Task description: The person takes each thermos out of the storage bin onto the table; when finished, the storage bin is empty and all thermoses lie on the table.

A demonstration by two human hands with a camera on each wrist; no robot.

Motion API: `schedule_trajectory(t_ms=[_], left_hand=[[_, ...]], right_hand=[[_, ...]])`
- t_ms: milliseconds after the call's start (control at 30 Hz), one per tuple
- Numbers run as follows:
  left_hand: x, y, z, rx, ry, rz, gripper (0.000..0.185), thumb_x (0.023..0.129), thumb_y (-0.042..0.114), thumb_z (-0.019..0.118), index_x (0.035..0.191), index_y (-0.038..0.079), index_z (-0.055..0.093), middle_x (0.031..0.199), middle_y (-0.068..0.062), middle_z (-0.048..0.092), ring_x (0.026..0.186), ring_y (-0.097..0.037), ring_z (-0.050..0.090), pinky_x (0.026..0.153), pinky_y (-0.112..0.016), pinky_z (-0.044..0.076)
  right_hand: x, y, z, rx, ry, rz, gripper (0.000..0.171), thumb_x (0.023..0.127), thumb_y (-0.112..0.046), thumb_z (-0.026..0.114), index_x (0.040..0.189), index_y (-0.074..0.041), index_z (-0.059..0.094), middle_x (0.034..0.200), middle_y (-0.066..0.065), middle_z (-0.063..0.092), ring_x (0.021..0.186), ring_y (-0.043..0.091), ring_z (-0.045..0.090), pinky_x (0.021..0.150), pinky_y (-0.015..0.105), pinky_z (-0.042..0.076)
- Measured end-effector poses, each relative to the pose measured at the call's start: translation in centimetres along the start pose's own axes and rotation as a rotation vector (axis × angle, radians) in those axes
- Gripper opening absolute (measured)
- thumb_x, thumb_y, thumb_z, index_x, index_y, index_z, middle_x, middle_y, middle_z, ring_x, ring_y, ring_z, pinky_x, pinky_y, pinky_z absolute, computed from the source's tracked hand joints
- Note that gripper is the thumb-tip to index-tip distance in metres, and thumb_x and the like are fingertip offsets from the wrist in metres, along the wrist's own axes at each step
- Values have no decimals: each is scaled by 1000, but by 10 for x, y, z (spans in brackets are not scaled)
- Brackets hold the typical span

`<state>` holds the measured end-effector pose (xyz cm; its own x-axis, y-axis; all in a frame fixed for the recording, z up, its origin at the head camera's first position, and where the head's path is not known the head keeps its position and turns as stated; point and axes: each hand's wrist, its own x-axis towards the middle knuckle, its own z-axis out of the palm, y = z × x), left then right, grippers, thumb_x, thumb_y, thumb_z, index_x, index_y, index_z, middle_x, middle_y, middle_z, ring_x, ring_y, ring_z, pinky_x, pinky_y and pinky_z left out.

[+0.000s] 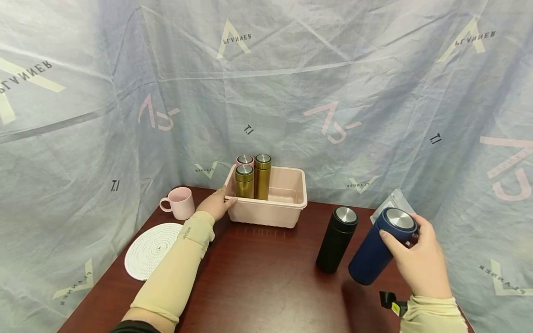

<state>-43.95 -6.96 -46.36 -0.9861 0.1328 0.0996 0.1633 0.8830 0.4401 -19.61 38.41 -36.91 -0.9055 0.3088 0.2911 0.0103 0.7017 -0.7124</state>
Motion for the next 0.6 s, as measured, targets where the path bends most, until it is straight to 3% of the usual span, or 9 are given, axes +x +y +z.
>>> schedule_trajectory(t_ms=[167, 400, 500, 600], left_hand=[[-1, -1, 0, -5, -4, -7, 85, 99, 60, 46, 158, 4, 22, 156, -17, 34, 142, -31, 35, 112, -47, 32], [-1, -1, -1, -18, 0, -9, 85, 99, 60, 47, 158, 4, 23, 157, -17, 34, 143, -29, 34, 113, -46, 32], [0, -1, -1, -19, 1, -8, 84, 99, 60, 47, 158, 4, 23, 156, -17, 35, 143, -30, 34, 113, -46, 31], [0, -1, -1, -19, -2, -11, 84, 99, 60, 47, 158, 5, 23, 156, -17, 35, 142, -30, 35, 113, -46, 32]], right_hand=[[13, 24, 15, -47, -4, 22, 91, 94, -42, 68, 155, 5, 19, 132, 35, 47, 101, 31, 56, 63, 17, 38], [25, 45, 34, -44, -15, -4, 87, 94, -39, 68, 152, 7, 22, 128, 35, 49, 100, 34, 58, 65, 19, 40], [26, 51, 39, -46, -30, 14, 90, 95, -41, 66, 153, 8, 17, 131, 40, 45, 109, 47, 54, 73, 35, 45], [27, 55, 43, -39, -39, 34, 91, 95, -42, 64, 154, 7, 15, 134, 42, 42, 113, 52, 51, 80, 55, 45]])
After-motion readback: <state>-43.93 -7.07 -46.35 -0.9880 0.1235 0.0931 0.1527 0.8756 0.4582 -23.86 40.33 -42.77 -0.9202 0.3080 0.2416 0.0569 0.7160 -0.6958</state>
